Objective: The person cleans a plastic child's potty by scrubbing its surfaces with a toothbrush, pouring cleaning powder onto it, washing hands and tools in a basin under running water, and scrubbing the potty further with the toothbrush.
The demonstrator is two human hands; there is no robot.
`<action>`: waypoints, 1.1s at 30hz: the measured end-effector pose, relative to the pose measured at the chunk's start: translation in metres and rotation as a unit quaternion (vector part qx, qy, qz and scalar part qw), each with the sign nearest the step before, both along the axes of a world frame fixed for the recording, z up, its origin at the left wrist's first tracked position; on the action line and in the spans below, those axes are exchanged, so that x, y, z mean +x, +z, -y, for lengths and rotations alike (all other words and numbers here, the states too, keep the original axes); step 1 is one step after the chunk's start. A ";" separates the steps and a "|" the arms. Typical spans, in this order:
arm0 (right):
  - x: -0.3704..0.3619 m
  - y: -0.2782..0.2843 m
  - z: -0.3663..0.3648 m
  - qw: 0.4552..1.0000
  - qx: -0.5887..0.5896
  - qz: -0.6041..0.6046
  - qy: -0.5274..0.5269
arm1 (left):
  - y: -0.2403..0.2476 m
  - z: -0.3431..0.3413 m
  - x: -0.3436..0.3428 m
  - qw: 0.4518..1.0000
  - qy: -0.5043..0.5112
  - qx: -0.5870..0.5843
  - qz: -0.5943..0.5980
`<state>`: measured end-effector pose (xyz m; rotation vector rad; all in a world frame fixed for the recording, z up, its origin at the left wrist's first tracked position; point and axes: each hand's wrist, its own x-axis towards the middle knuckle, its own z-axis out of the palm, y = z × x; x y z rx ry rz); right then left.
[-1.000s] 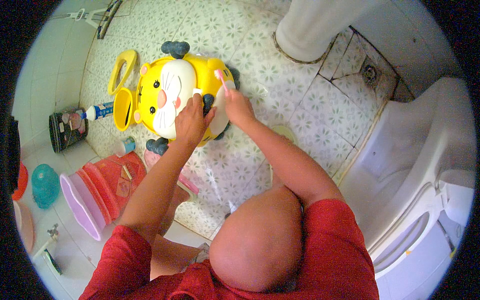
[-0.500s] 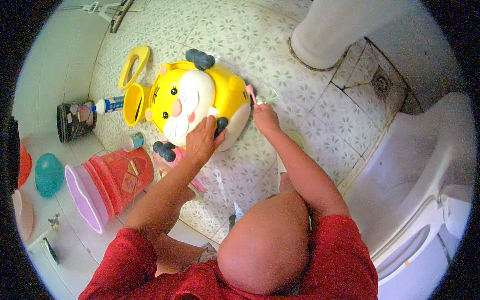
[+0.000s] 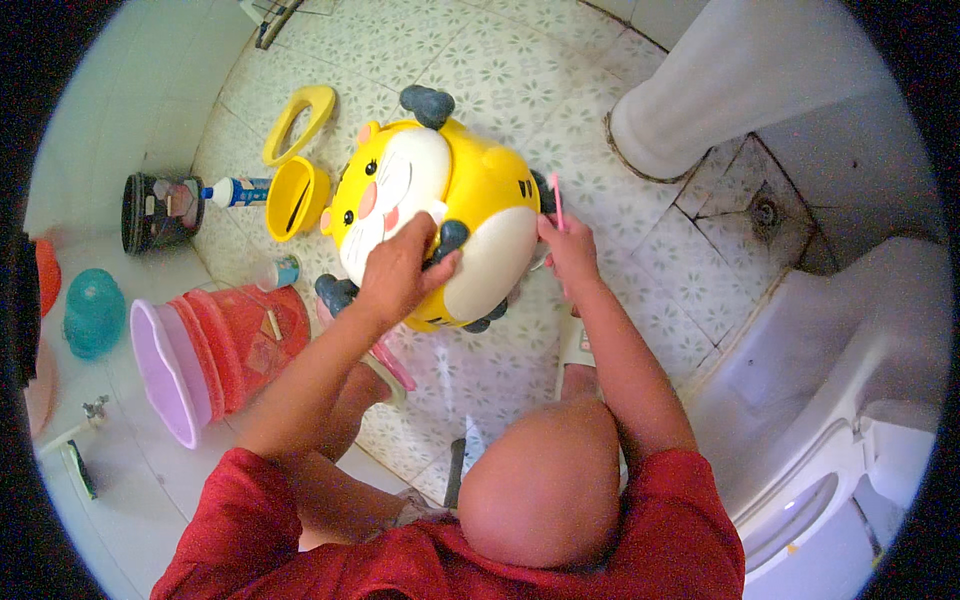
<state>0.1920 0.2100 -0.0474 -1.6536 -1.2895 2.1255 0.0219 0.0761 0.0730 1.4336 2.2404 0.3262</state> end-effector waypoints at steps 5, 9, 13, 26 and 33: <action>0.002 0.063 -0.033 0.999 0.035 -0.004 -0.010 | 0.034 -0.023 -0.020 0.995 0.034 0.042 0.078; -0.011 0.139 -0.038 0.991 0.108 -0.080 0.004 | 0.029 -0.002 -0.080 0.926 0.157 0.211 0.271; -0.031 0.154 -0.028 0.958 0.267 -0.073 0.080 | -0.006 0.050 -0.116 0.847 0.284 0.271 0.358; -0.054 0.172 0.014 0.886 0.403 0.056 0.224 | -0.044 0.101 -0.094 0.720 0.450 0.232 0.474; -0.046 0.179 0.029 0.888 0.337 0.062 0.306 | -0.034 0.130 -0.086 0.696 0.527 0.130 0.470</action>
